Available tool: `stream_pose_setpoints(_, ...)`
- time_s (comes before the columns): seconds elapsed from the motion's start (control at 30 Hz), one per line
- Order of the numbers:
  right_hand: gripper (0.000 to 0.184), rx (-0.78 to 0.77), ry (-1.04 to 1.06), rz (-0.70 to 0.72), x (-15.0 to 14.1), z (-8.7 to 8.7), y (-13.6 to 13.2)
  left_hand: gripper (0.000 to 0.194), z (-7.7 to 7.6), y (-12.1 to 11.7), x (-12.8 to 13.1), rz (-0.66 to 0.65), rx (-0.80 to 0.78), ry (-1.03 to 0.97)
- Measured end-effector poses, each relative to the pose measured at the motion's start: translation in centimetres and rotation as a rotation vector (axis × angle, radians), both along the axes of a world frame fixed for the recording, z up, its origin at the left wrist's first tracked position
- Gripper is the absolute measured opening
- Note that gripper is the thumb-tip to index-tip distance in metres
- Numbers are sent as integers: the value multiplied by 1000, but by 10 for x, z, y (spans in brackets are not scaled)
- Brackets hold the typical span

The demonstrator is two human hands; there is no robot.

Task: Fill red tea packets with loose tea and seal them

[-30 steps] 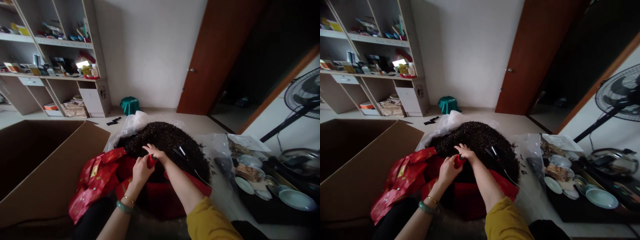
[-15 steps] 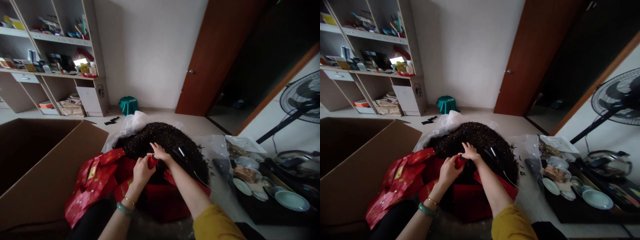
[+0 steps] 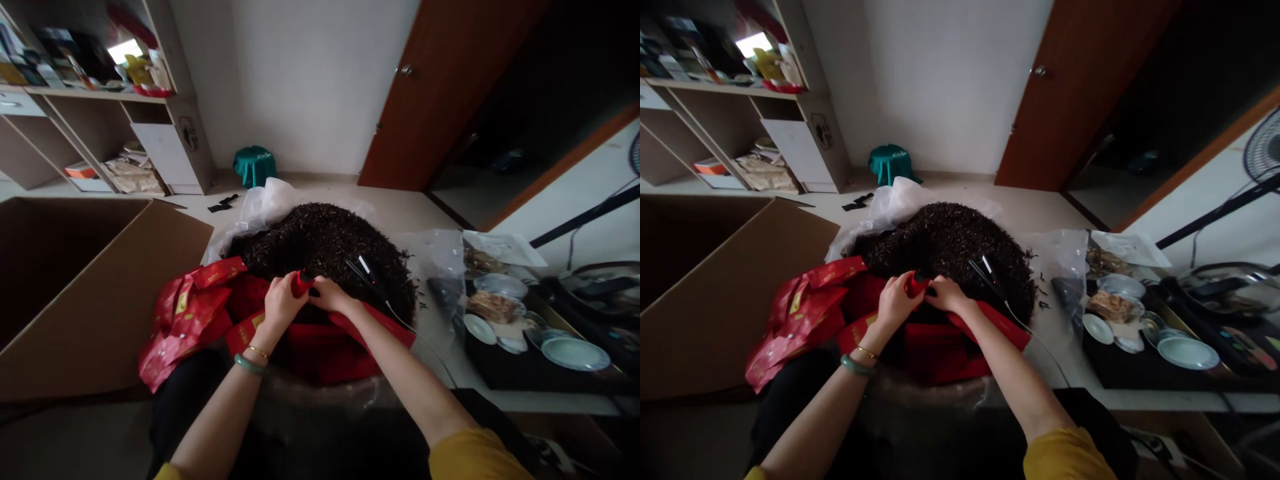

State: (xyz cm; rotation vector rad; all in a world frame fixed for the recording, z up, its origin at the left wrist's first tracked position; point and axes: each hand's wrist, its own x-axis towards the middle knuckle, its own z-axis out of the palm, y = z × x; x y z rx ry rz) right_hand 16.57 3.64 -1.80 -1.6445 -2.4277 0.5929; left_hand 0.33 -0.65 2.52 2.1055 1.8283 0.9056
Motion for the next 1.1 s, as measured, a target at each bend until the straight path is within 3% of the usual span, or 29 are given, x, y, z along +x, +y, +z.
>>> stream_pose_setpoints(0.2,59,244,109,-280,-26,13,63,40,0,5,-4,84,47,-46)
stream_pose_setpoints(0.3,70,222,60,-313,-44,22,104,40,0,8,-5,105,60,-71)
stream_pose_setpoints(0.4,70,112,-25,-297,-57,28,129,41,-2,10,-6,118,65,-93)
stream_pose_setpoints(0.5,63,101,-103,-265,-62,25,127,41,-4,11,-8,115,84,-98)
stream_pose_setpoints(0.67,49,28,-160,-151,-48,11,84,37,-5,7,-11,88,93,-119)
stream_pose_setpoints(0.73,49,-44,-188,-133,-36,15,80,38,-6,5,-11,73,101,-113)
stream_pose_setpoints(0.77,47,0,-197,-154,-30,20,85,38,-8,5,-10,63,112,-109)
stream_pose_setpoints(0.87,48,272,-185,-260,-15,38,124,38,-13,6,-8,48,117,-93)
stream_pose_setpoints(0.93,73,383,-181,-331,-6,48,162,38,-17,8,-7,47,113,-83)
stream_pose_setpoints(1.0,97,354,-198,-372,3,54,200,38,-19,9,-8,48,113,-79)
stream_pose_setpoints(1.1,112,138,-217,-408,18,60,241,38,-19,10,-9,48,107,-80)
